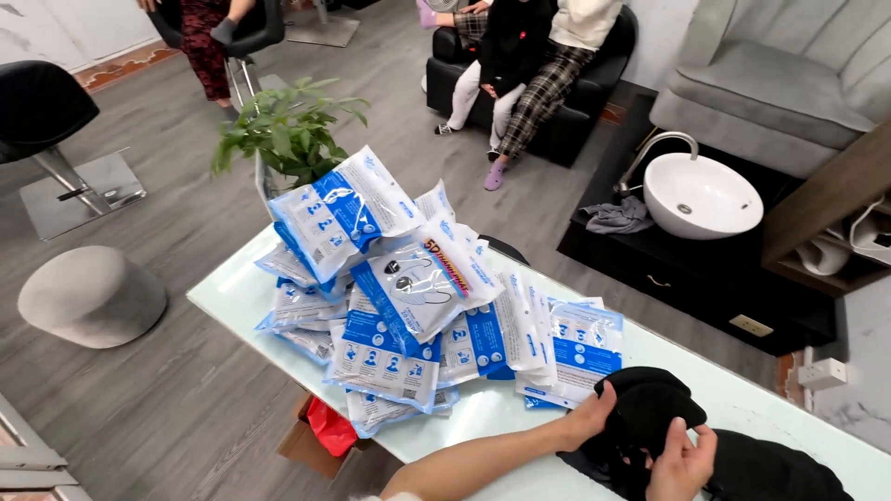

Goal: The person opens a package of face masks and then sorts and stacks individual black face masks on a table.

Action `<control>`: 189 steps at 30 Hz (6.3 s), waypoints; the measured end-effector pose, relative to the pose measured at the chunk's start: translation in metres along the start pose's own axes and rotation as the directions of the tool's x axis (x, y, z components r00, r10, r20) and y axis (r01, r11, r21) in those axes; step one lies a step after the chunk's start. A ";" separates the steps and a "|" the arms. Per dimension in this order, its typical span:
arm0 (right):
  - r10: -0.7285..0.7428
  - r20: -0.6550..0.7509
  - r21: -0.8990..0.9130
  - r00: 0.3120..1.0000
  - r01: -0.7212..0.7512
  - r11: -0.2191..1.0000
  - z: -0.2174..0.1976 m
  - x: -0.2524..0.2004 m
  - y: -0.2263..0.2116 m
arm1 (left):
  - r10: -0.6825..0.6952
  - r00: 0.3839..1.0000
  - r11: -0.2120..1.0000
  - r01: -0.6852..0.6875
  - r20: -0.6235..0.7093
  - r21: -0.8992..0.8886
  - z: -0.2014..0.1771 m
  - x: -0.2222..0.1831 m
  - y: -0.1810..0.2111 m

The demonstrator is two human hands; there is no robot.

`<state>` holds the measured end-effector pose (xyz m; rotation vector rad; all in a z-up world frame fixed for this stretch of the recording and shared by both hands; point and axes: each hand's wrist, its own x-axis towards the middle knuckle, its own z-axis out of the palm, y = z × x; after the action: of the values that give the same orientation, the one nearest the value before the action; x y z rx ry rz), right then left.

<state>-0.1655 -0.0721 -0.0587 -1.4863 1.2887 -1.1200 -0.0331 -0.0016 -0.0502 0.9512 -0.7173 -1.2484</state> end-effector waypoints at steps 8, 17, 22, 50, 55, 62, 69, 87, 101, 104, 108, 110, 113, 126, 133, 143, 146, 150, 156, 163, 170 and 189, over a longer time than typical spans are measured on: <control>-0.093 -0.093 -0.105 0.991 0.083 0.991 0.002 0.012 0.021 | 0.116 0.988 0.991 -0.108 0.101 -0.082 0.000 -0.006 -0.007; 0.131 0.175 0.202 0.976 -0.166 0.965 0.012 -0.039 -0.067 | -0.045 0.998 0.985 0.052 0.044 -0.167 0.000 -0.008 0.000; 0.098 0.216 0.193 0.971 -0.141 0.971 0.009 -0.031 -0.058 | -0.092 0.995 0.979 0.095 0.026 -0.183 -0.004 0.000 -0.008; 0.193 0.493 -0.120 0.848 -0.154 0.981 0.000 0.020 0.013 | -0.018 1.000 0.887 0.016 0.000 -0.462 -0.010 -0.003 0.027; 0.173 0.541 -0.184 0.823 -0.085 0.979 -0.013 0.007 -0.036 | -0.007 1.000 0.932 -0.003 -0.027 -0.362 -0.004 -0.007 0.038; 0.074 0.708 -0.058 0.703 -0.046 0.997 -0.032 0.021 -0.032 | -0.023 0.995 0.989 0.009 -0.099 -0.145 -0.009 -0.007 0.037; -0.370 0.196 0.179 0.908 0.338 0.924 -0.037 0.009 -0.045 | -0.090 0.995 0.996 0.089 -0.046 -0.026 -0.011 -0.008 0.041; -0.481 0.160 0.081 0.862 0.475 0.876 -0.038 0.008 -0.039 | 0.114 0.993 0.982 -0.107 0.037 -0.156 -0.018 0.004 0.026; -0.238 -0.094 -0.592 0.967 0.138 0.794 -0.139 0.064 -0.017 | -0.080 0.996 0.992 0.075 -0.044 -0.103 -0.041 0.023 -0.024; -0.062 -0.116 -0.666 0.991 -0.031 0.745 -0.148 0.076 0.003 | -0.094 0.995 0.994 0.092 -0.040 -0.058 -0.035 0.016 -0.008; -0.009 -0.100 -0.684 0.995 -0.062 0.727 -0.133 0.067 -0.017 | -0.100 0.994 0.994 0.097 -0.052 -0.046 -0.034 0.013 -0.003; -0.047 -0.111 -0.698 0.993 -0.044 0.715 -0.130 0.063 -0.018 | -0.095 0.994 0.995 0.093 -0.051 -0.047 -0.035 0.014 -0.006; -0.136 -0.131 -0.710 0.982 0.003 0.704 -0.126 0.060 -0.021 | -0.084 0.995 0.996 0.081 -0.054 -0.047 -0.032 0.012 -0.003; -0.035 -0.112 -0.654 0.993 -0.047 0.755 -0.130 0.076 0.000 | -0.096 0.994 0.992 0.091 -0.058 -0.085 -0.033 0.015 -0.007; -0.052 -0.129 -0.671 0.990 -0.049 0.740 -0.126 0.078 -0.003 | -0.096 0.993 0.990 0.088 -0.071 -0.110 -0.032 0.017 -0.011; -0.234 -0.198 -0.636 0.952 0.057 0.770 -0.116 0.070 -0.025 | -0.068 0.995 0.990 0.057 -0.074 -0.131 -0.038 0.023 -0.022; -0.206 -0.175 -0.291 0.963 0.149 0.945 -0.113 0.067 -0.038 | -0.068 0.995 0.988 0.057 -0.073 -0.140 -0.029 0.017 -0.007; -0.110 -0.016 0.230 0.994 0.111 0.967 -0.091 0.045 -0.069 | -0.072 0.993 0.987 0.058 -0.094 -0.149 -0.029 0.018 -0.011; -0.019 0.250 0.227 0.968 -0.039 0.973 -0.030 0.034 -0.048 | -0.208 0.966 0.978 0.202 -0.153 -0.055 -0.013 0.001 0.036; -0.017 0.217 0.184 0.976 -0.024 0.983 -0.013 0.027 -0.041 | -0.168 0.985 0.976 0.162 -0.032 -0.144 0.014 -0.021 0.073; -0.037 0.205 -0.140 0.978 0.067 0.988 -0.004 0.007 -0.076 | -0.130 0.991 0.980 0.134 0.042 -0.145 -0.031 0.012 0.000; 0.106 0.605 -0.293 0.789 0.098 0.951 -0.022 -0.004 -0.144 | -0.130 0.991 0.985 0.127 -0.020 -0.119 -0.024 0.011 0.006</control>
<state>-0.1533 -0.0533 0.0854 -1.8736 1.0140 -0.3510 -0.0072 -0.0070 -0.0564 0.9279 -0.5614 -1.3727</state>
